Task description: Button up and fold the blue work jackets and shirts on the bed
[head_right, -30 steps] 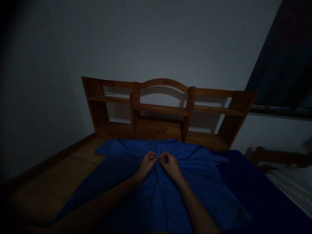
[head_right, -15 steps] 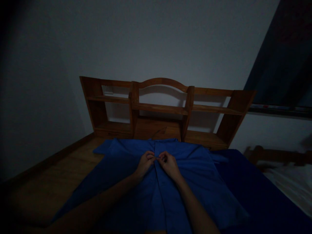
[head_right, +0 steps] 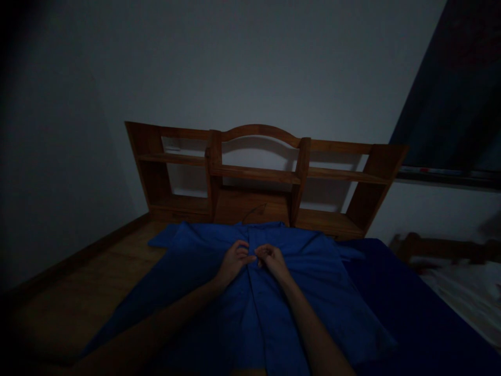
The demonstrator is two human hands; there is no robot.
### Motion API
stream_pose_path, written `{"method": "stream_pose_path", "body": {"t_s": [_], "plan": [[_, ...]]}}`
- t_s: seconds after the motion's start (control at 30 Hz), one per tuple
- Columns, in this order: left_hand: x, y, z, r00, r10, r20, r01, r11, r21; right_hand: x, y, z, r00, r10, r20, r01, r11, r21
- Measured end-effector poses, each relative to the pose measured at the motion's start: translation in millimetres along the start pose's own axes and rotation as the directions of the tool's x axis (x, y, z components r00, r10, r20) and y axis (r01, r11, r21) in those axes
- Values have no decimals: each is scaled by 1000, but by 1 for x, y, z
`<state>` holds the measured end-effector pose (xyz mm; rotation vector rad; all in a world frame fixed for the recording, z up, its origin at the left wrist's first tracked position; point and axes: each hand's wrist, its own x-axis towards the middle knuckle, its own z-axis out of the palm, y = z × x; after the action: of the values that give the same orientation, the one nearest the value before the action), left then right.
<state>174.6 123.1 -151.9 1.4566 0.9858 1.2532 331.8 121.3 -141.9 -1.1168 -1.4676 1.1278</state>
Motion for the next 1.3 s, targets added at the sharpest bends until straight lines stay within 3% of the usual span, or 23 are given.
{"method": "stream_pose_path", "body": {"t_s": [0.17,0.57,0.8,1.3], "plan": [[3,-1,0,1000,-4,23,4,1000,27,1,1,1,996,84,-2,-83,995,59],[4,0,-4,988,126,88,-142,967,213,1,2,-2,987,155,29,-158,979,130],[3,1,-3,988,146,47,-153,942,299,1,5,-2,989,145,35,-149,979,139],[4,0,-4,995,93,16,-94,944,316,-2,0,-2,996,82,-15,-80,988,135]]}}
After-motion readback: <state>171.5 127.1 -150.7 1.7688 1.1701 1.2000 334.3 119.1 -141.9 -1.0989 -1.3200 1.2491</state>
